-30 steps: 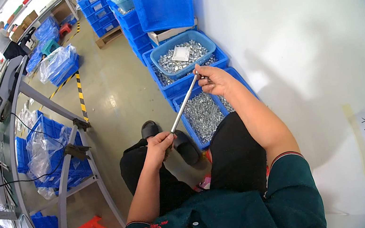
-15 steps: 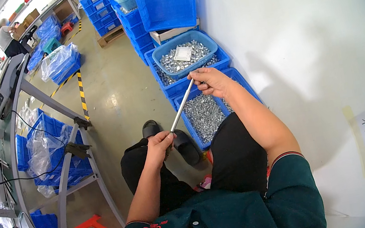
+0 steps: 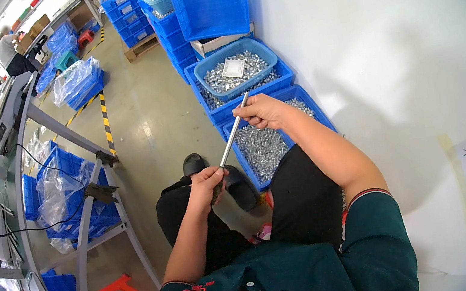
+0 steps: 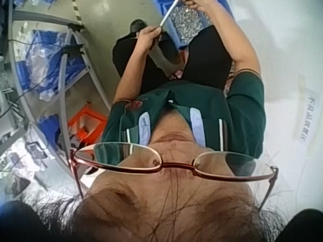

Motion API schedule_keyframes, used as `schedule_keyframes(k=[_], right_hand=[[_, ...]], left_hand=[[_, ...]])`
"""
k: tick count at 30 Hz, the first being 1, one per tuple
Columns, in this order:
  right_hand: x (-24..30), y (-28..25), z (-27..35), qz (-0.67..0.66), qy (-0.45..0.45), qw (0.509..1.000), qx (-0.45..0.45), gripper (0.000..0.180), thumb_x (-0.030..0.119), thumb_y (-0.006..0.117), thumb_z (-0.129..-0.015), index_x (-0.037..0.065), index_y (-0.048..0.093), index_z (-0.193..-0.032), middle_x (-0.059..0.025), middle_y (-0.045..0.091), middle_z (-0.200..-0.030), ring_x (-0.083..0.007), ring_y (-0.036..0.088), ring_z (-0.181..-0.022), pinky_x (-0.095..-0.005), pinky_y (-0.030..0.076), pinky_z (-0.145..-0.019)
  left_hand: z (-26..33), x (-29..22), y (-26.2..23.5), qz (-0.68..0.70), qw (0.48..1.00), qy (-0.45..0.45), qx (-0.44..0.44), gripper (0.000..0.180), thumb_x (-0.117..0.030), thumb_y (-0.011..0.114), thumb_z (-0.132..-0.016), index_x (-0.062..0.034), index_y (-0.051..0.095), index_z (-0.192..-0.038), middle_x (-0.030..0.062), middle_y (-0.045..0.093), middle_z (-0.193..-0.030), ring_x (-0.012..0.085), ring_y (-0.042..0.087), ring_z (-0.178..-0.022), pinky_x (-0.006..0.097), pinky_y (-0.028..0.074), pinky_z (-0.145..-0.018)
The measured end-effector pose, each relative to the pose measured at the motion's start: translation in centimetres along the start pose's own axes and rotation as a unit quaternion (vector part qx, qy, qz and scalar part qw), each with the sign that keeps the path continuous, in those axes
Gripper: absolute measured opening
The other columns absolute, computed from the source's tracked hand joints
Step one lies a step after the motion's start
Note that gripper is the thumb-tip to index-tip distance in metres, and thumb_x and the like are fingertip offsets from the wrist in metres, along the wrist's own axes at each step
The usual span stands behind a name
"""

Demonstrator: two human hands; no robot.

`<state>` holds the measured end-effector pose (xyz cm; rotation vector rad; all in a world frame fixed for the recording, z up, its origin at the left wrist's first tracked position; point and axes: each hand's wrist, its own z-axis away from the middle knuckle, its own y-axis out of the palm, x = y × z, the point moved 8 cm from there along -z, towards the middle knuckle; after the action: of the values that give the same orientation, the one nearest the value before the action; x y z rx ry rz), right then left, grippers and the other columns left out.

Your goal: The person is sliding small metal collars or rings onto a thin metal rod.

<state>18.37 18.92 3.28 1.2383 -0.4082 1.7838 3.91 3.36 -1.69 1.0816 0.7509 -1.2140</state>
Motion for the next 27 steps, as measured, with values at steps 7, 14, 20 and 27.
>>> schedule_keyframes(k=[7,14,20,27], right_hand=[[-1.2,-3.9,-0.3,-0.233,0.062,0.970,-0.044,0.023,0.018,0.048,-0.090,-0.002,0.052,-0.097,-0.0077,0.049,-0.077,-0.0070,0.037,-0.050,-0.0155,0.026,-0.033],[-0.4,-4.4,-0.4,-0.223,0.006,0.975,-0.023,0.013,0.015,0.054,-0.086,0.002,0.052,-0.091,-0.0057,0.050,-0.075,-0.0046,0.036,-0.046,-0.0149,0.025,-0.033],[0.5,-3.5,0.1,-0.272,-0.013,0.962,0.013,0.014,0.017,0.061,-0.083,0.006,0.052,-0.083,-0.0012,0.049,-0.068,-0.0032,0.035,-0.044,-0.0141,0.024,-0.033],[0.9,-3.0,0.1,-0.201,-0.029,0.979,0.026,0.013,0.012,0.065,-0.079,0.008,0.053,-0.081,0.0010,0.047,-0.066,-0.0023,0.035,-0.046,-0.0142,0.023,-0.034]], left_hand=[[0.0,-0.4,-0.6,-0.009,1.000,-0.006,-0.025,0.019,-0.022,0.053,-0.086,-0.0042,0.060,-0.085,0.0009,0.052,-0.058,0.0075,0.042,-0.041,0.021,0.031,-0.036],[0.1,-0.3,-0.4,-0.017,1.000,0.007,-0.013,0.019,-0.022,0.053,-0.087,-0.0034,0.060,-0.085,0.0008,0.052,-0.058,0.0071,0.042,-0.041,0.021,0.032,-0.036],[0.4,-0.6,-0.2,-0.019,0.999,0.040,-0.003,0.021,-0.021,0.053,-0.087,-0.0015,0.060,-0.086,0.0002,0.052,-0.060,0.0068,0.045,-0.045,0.020,0.033,-0.039],[0.4,-0.4,-0.4,-0.049,0.998,0.032,0.000,0.020,-0.019,0.054,-0.086,0.0002,0.060,-0.087,0.0006,0.052,-0.063,0.0076,0.048,-0.052,0.021,0.036,-0.046]])
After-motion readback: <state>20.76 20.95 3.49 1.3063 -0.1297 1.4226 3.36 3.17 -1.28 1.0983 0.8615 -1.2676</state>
